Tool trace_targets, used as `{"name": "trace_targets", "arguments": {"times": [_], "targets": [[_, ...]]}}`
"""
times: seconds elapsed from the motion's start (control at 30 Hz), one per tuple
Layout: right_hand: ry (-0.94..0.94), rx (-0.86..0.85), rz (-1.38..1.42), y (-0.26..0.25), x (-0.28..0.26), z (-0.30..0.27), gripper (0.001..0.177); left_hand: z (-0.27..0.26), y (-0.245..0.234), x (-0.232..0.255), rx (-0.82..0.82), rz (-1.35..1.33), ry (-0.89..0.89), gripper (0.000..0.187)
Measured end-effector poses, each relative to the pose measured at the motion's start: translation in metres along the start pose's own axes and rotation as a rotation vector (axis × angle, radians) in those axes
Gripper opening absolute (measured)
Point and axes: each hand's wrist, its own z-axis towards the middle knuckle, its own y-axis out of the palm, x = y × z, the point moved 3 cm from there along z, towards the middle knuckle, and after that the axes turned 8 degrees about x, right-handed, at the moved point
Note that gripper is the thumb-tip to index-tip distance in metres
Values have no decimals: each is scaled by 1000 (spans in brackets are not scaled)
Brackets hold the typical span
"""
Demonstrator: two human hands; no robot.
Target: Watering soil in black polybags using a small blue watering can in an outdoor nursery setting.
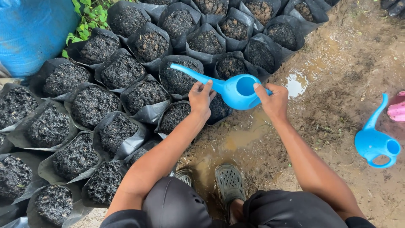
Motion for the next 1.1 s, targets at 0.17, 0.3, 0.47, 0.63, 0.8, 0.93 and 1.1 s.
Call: {"name": "trace_targets", "arguments": {"times": [0.17, 0.3, 0.47, 0.63, 0.8, 0.93, 1.1], "targets": [[6, 11, 0, -9, 0, -5, 63, 5, 2, -17, 6, -2, -23, 33], [6, 18, -20, -16, 12, -8, 61, -11, 8, -6, -43, 13, -53, 36], [37, 38, -23, -24, 21, -13, 60, -14, 15, -13, -44, 26, -65, 37], [28, 32, -10, -33, 23, -17, 62, -16, 17, -23, -63, 44, -84, 33], [46, 38, -19, -41, 30, -21, 62, -22, 23, -23, -82, 55, -90, 34], [46, 51, -28, -46, 31, -22, 62, -24, 28, -24, -56, 55, -108, 32], [35, 52, -55, -48, 32, -22, 63, -25, 33, -24, -44, 43, -97, 32]]}}
